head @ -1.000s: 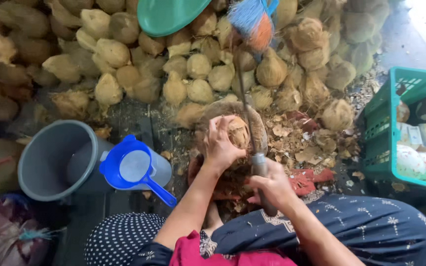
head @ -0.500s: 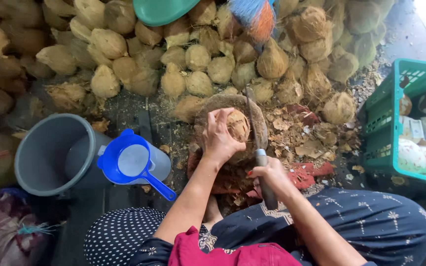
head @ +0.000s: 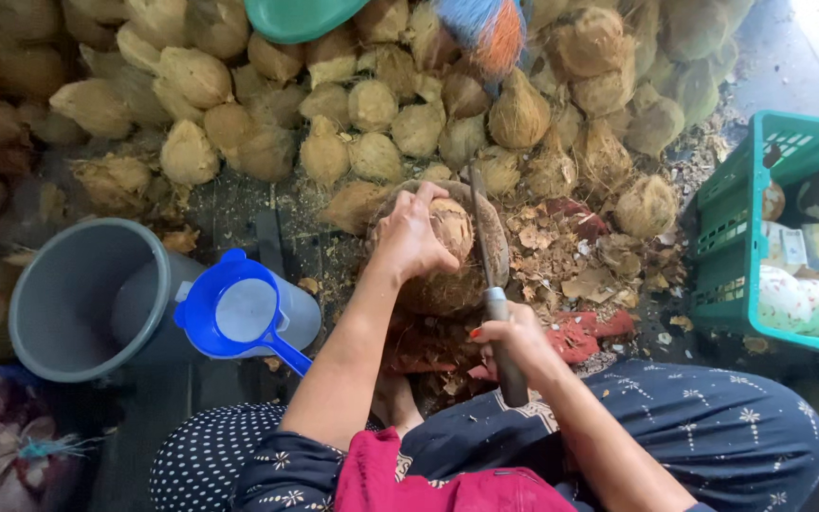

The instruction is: The person sits on the floor and uses a long knife to peel the husk off a coconut. They hold the coconut in their left hand and repeatedly strike it with the knife in their right hand to remove the outer layer.

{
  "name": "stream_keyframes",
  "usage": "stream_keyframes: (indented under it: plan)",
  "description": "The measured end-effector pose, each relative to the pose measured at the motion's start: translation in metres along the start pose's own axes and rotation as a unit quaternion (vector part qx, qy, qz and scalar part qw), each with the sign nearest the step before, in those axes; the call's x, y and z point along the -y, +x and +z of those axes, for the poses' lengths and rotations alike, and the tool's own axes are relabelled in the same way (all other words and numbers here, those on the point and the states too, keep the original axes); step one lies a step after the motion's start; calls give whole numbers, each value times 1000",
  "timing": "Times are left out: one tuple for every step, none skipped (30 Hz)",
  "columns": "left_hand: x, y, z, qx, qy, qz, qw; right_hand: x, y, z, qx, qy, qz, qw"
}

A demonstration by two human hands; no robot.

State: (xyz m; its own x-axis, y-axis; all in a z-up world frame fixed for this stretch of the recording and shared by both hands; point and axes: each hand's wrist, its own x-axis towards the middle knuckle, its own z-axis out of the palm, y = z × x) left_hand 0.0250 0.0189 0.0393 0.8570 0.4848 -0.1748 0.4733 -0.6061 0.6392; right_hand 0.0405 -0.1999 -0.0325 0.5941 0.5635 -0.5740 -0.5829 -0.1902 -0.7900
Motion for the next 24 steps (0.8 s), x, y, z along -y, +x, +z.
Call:
stream_keyframes:
  plan:
    - [2,5,1,-3,-1,-1,1000,23,-18,8,2,-2,-1,1000]
    - [4,10,3,5,2,3,1000,45,-36,15,10,3,-65,998]
    - [9,8,8,20,5,3,1000,62,-60,24,16,12,-121,993]
    - [9,2,7,23,5,-2,1000,62,-64,22,16,13,-114,993]
    - [5,2,3,24,13,-1,1000,67,-65,19,48,-11,-222,974]
    - [0,3,0,25,22,0,999,73,-67,16,81,-34,-326,941]
    - [0,3,1,23,23,2,999,57,-51,16,81,-34,-328,940]
    - [0,3,2,15,20,2,1000,41,-36,16,61,-13,-221,973]
    - [-1,2,2,4,16,1,1000,26,-21,17,42,7,-110,993]
    - [4,4,5,1,16,2,1000,21,-17,20,44,6,-113,993]
    - [8,8,10,3,16,4,1000,16,-13,21,34,8,-78,996]
    - [12,12,15,6,16,5,1000,10,-9,22,24,10,-42,999]
    - [11,6,13,10,17,1,1000,20,-21,26,24,12,-37,999]
    - [11,-1,12,6,20,-2,1000,31,-33,30,28,24,-38,999]
    - [5,3,6,-4,23,2,1000,50,-38,33,32,34,-50,998]
    - [0,7,3,-7,24,6,1000,63,-45,30,32,34,-56,997]
    - [-1,3,2,-2,32,3,999,71,-55,28,53,-9,-137,989]
    - [-2,0,2,4,39,1,999,79,-66,25,74,-50,-217,972]
    - [-2,0,2,6,40,0,999,68,-61,22,73,-49,-216,972]
    - [-3,0,2,11,44,-1,999,57,-57,18,69,-40,-255,964]
    - [-4,2,1,13,47,0,999,49,-51,14,66,-34,-296,952]
    - [-5,4,2,11,47,1,999,28,-30,10,66,-35,-298,952]
    - [-5,5,3,16,49,1,999,8,-9,6,47,0,-139,989]
    - [-5,7,4,20,51,0,998,-13,13,2,27,34,24,999]
